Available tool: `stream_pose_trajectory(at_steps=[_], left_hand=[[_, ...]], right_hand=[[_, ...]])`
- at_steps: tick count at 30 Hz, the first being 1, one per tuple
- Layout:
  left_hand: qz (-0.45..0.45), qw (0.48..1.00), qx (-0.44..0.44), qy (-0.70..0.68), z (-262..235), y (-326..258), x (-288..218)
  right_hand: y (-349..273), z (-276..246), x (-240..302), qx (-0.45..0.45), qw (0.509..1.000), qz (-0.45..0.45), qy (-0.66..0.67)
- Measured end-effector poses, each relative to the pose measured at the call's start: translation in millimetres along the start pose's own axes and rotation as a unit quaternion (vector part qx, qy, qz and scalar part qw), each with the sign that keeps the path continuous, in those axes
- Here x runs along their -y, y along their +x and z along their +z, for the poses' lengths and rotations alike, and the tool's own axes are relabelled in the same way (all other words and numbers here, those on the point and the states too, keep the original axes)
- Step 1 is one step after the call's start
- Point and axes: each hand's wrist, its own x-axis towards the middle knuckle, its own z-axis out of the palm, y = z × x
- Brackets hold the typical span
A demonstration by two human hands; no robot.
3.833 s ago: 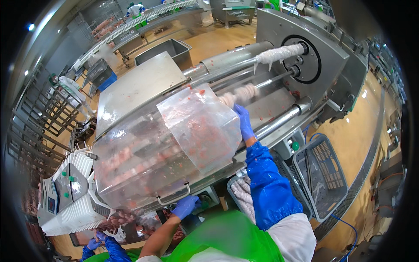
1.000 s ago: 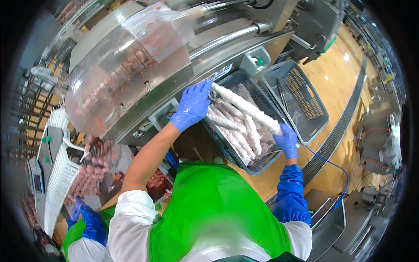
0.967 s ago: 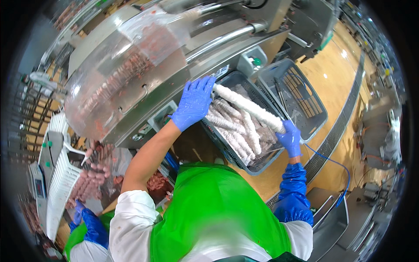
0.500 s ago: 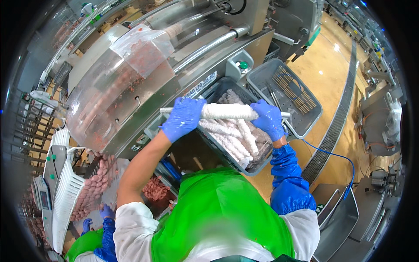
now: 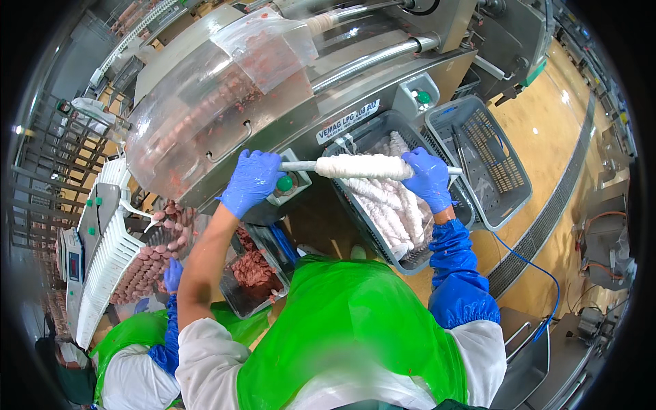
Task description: The person operates a sausage-stuffing machine in a food processing facility, repeatedly feeding white casings onto the machine's nozzle and collecting the extruded sausages into a basket. The person also adjusts the machine's controls and clears the area while another worker handles raw meat nearby.
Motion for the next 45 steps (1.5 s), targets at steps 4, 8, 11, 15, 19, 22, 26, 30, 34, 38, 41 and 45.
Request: stream_pose_trajectory(at_steps=[4,8,11,15,19,22,26,30,34,38,41,45], left_hand=[[0.026,0.998,0.049,-0.027,10,11,-23],[0.065,0.996,-0.035,-0.041,33,15,-20],[0.031,0.998,0.049,-0.018,16,18,2],[0.12,0.989,0.035,-0.078,40,40,-46],[0.109,0.982,-0.011,-0.156,17,31,-38],[0.09,0.993,0.061,-0.037,34,17,0],[0.058,0.994,0.086,-0.026,43,18,-9],[0.038,0.994,0.046,-0.089,39,12,-24],[0.015,0.994,-0.019,-0.11,35,4,-23],[-0.019,0.995,-0.008,-0.097,25,1,-9],[-0.039,0.996,-0.007,-0.075,20,-3,2],[-0.066,0.995,0.034,-0.063,21,-11,13]], right_hand=[[-5,7,-3,0.005,0.999,-0.027,-0.018],[-17,-6,-9,0.024,0.998,0.006,-0.052],[-33,-17,-20,0.037,0.994,0.069,-0.08],[-36,-13,-6,0.034,0.998,0.024,-0.05],[-50,-26,-12,0.018,0.996,0.046,-0.075],[-57,-21,-14,0.033,0.993,0.079,-0.085],[-69,-8,-18,-0.011,0.995,0.058,-0.08],[-72,-8,-14,-0.013,0.995,0.069,-0.067],[-57,-53,-16,-0.117,0.974,0.191,-0.045],[-141,45,-55,-0.191,0.827,0.387,0.36],[-216,106,-37,-0.086,0.775,0.474,0.41],[-300,170,-58,-0.157,0.628,0.73,0.218]])
